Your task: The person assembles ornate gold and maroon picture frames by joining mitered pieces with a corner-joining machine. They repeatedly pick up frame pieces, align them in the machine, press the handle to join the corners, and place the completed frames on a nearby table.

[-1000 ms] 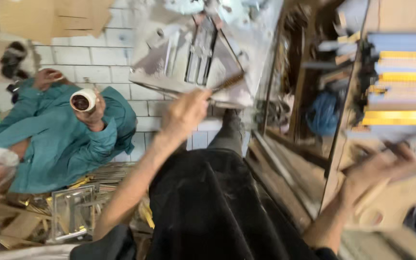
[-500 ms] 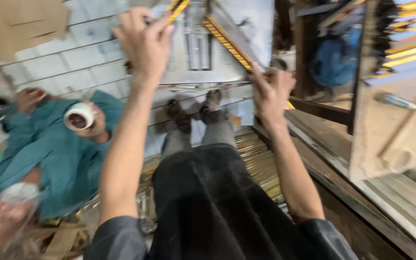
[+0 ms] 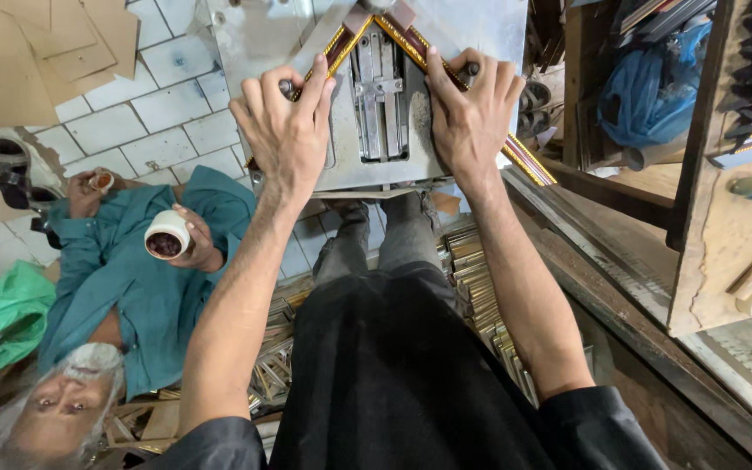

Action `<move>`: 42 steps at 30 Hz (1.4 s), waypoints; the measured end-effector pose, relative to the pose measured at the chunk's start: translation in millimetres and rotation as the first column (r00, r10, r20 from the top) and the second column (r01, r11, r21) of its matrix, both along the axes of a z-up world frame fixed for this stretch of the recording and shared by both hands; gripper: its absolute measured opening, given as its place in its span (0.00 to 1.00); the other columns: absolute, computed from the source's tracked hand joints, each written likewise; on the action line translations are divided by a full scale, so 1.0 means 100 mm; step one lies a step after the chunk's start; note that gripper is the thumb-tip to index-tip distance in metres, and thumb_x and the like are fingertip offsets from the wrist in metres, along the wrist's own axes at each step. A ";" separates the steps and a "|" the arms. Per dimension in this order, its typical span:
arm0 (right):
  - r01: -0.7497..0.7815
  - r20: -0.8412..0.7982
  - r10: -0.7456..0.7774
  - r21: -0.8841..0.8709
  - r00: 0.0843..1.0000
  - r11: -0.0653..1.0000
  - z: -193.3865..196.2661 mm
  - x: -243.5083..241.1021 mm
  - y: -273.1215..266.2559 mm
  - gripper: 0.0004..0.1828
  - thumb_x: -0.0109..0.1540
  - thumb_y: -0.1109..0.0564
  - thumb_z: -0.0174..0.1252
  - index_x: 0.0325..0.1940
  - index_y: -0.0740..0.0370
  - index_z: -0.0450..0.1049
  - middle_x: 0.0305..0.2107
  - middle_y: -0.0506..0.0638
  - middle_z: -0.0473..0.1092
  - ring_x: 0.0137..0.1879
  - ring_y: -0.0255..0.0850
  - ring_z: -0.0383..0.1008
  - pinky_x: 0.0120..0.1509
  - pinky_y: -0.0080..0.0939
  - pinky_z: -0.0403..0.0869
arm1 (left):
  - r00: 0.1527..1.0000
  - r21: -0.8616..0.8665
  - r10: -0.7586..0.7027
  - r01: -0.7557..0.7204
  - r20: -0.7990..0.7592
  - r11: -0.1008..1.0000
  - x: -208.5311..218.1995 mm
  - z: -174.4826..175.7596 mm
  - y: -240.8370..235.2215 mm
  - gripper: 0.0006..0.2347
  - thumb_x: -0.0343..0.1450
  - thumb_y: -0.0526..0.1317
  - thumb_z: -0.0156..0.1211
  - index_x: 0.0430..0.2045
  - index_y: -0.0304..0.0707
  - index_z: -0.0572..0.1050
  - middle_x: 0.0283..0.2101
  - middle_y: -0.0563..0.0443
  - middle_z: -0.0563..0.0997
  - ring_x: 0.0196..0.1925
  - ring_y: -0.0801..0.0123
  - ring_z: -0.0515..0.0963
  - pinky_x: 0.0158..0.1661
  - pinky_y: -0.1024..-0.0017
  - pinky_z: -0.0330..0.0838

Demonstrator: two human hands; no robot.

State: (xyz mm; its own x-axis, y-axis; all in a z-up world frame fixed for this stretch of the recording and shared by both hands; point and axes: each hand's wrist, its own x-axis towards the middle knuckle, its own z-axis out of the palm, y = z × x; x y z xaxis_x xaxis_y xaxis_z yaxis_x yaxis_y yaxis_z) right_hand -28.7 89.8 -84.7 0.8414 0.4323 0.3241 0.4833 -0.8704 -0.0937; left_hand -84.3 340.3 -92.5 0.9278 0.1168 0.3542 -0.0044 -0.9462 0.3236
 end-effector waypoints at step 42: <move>-0.044 -0.493 0.051 0.025 0.868 0.999 0.52 -1.18 -1.27 0.40 0.61 0.56 0.63 0.78 0.36 0.62 0.53 0.57 0.74 0.46 0.53 0.80 0.48 0.49 0.77 | 0.990 -0.214 -0.047 0.017 -0.133 0.977 -1.24 0.33 -0.19 0.09 0.71 0.43 0.67 0.42 0.43 0.82 0.59 0.41 0.71 0.61 0.47 0.65 0.53 0.50 0.59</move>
